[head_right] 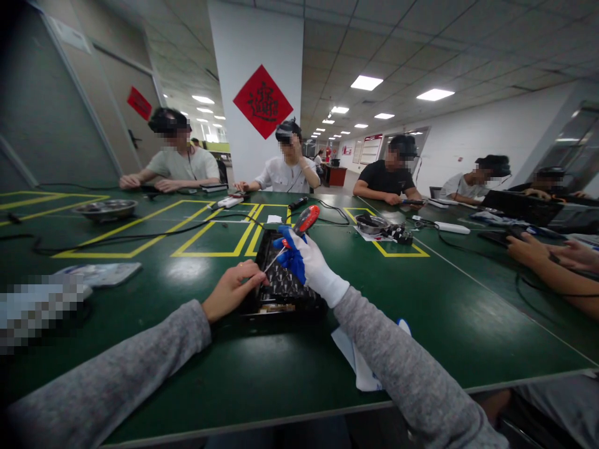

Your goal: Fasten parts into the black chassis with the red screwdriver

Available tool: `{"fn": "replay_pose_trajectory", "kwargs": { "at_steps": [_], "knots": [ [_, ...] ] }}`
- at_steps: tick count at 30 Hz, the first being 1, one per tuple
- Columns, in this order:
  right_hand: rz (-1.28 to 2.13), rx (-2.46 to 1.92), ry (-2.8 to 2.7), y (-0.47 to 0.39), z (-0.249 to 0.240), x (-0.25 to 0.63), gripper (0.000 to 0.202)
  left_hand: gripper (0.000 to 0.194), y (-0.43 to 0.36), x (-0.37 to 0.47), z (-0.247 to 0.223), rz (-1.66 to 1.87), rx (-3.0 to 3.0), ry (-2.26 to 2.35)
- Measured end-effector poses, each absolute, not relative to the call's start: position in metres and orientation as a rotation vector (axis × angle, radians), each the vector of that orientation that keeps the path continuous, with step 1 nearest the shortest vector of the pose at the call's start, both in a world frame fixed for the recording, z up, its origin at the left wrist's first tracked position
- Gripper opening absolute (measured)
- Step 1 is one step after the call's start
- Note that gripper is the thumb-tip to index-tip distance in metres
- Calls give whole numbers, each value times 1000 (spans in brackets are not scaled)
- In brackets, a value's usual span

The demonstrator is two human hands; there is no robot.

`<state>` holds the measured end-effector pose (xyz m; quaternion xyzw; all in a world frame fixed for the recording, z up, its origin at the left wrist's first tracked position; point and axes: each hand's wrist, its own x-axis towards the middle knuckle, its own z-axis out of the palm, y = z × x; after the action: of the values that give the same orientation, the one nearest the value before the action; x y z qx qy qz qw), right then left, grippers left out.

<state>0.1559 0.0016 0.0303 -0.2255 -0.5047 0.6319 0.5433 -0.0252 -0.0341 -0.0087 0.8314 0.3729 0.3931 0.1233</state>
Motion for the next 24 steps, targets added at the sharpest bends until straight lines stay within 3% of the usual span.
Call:
{"fn": "replay_pose_trajectory", "kwargs": {
  "at_steps": [10, 24],
  "knots": [
    [1662, -539, -1137, -2, 13, 152, 45, 30, -31, -25, -12, 1082, 2291, 964],
    [1644, -541, -1131, -10, 10, 149, 30, 26, -30, -29, -16, 990, 2167, 955]
  ]
}}
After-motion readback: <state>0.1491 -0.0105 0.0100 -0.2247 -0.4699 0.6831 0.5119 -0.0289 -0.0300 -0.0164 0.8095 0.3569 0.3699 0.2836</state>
